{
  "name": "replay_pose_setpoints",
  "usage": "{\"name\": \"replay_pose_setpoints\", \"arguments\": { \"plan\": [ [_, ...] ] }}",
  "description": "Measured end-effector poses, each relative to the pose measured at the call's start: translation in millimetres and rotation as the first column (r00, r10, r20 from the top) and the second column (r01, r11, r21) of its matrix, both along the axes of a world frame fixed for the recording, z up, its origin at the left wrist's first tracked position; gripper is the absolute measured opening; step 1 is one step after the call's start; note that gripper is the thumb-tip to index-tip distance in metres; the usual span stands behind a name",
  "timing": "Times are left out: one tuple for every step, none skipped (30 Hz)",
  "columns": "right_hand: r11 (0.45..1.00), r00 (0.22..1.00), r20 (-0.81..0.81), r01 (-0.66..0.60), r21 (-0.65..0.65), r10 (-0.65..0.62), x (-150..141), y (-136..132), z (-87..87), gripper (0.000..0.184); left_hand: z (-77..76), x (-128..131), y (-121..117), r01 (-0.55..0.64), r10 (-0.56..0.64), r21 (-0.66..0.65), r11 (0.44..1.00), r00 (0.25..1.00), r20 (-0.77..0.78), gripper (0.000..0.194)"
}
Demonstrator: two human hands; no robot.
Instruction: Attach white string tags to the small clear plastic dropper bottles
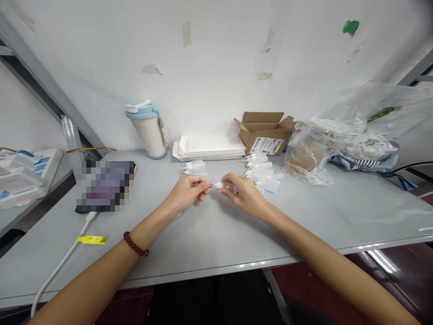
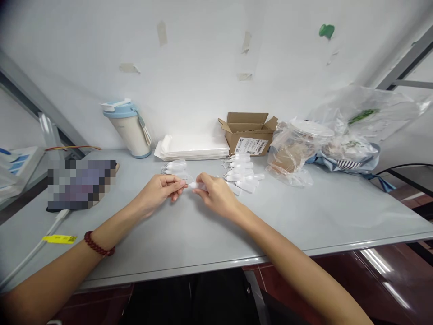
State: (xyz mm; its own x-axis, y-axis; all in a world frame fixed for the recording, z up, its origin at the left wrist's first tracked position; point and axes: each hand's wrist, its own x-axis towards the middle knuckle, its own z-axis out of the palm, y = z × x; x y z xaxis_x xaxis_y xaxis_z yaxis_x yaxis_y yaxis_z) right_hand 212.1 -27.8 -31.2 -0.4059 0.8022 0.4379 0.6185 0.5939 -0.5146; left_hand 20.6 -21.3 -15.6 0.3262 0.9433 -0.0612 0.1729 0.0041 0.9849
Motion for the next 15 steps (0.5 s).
{"name": "replay_pose_setpoints", "arguments": {
  "plan": [
    [1.000,1.000,0.005,-0.005,0.002,0.005,-0.2,-0.2,-0.8,0.010,0.1,0.5,-0.5,-0.002,0.002,0.010,1.000,1.000,-0.010,0.026],
    [1.000,1.000,0.012,-0.009,0.003,0.009,-0.4,-0.5,-1.4,0.010,0.2,1.0,-1.1,-0.005,0.005,0.019,1.000,1.000,-0.021,0.026],
    [1.000,1.000,0.019,-0.011,0.004,0.011,-0.7,-0.7,-1.9,0.009,0.3,1.4,-1.8,-0.008,0.008,0.026,1.000,0.999,-0.034,0.025],
    [1.000,1.000,0.025,-0.011,0.008,0.011,-0.9,-1.0,-2.3,0.008,0.3,1.8,-2.5,-0.008,0.009,0.029,1.000,0.999,-0.046,0.025],
    [1.000,0.999,0.031,-0.009,0.012,0.009,-1.1,-1.2,-2.4,0.008,0.4,2.2,-3.2,-0.009,0.010,0.030,1.000,0.998,-0.055,0.025],
    [1.000,0.999,0.039,-0.007,0.014,0.007,-1.3,-1.5,-2.5,0.008,0.4,2.5,-3.8,-0.008,0.009,0.028,1.000,0.998,-0.060,0.026],
    [1.000,0.999,0.048,-0.005,0.016,0.004,-1.5,-1.8,-2.5,0.007,0.4,2.8,-4.3,-0.006,0.008,0.026,1.000,0.998,-0.063,0.027],
    [1.000,0.998,0.058,-0.004,0.016,0.003,-1.6,-2.1,-2.4,0.007,0.4,3.0,-4.7,-0.006,0.007,0.024,1.000,0.998,-0.065,0.027],
    [1.000,0.998,0.069,-0.005,0.016,0.004,-1.7,-2.4,-2.4,0.006,0.4,3.2,-5.0,-0.006,0.008,0.023,1.000,0.998,-0.065,0.028],
    [1.000,0.997,0.077,-0.007,0.016,0.005,-1.8,-2.7,-2.4,0.006,0.3,3.4,-5.1,-0.007,0.008,0.021,1.000,0.998,-0.065,0.028],
    [1.000,0.997,0.082,-0.008,0.018,0.007,-1.9,-3.0,-2.6,0.005,0.1,3.5,-5.2,-0.009,0.010,0.020,1.000,0.998,-0.065,0.028],
    [1.000,0.996,0.084,-0.008,0.021,0.006,-2.0,-3.4,-2.9,0.005,-0.3,3.5,-5.1,-0.009,0.010,0.017,1.000,0.998,-0.065,0.028],
    [1.000,0.997,0.082,-0.008,0.027,0.006,-2.2,-3.6,-3.4,0.005,-0.7,3.6,-5.0,-0.009,0.010,0.016,1.000,0.998,-0.065,0.027],
    [0.999,0.997,0.077,-0.008,0.035,0.006,-2.3,-3.9,-4.0,0.005,-1.3,3.5,-4.9,-0.007,0.008,0.015,1.000,0.998,-0.065,0.027],
    [0.999,0.997,0.072,-0.010,0.045,0.007,-2.5,-4.0,-4.6,0.005,-1.9,3.5,-4.8,-0.007,0.008,0.014,1.000,0.998,-0.064,0.026]
  ]
}}
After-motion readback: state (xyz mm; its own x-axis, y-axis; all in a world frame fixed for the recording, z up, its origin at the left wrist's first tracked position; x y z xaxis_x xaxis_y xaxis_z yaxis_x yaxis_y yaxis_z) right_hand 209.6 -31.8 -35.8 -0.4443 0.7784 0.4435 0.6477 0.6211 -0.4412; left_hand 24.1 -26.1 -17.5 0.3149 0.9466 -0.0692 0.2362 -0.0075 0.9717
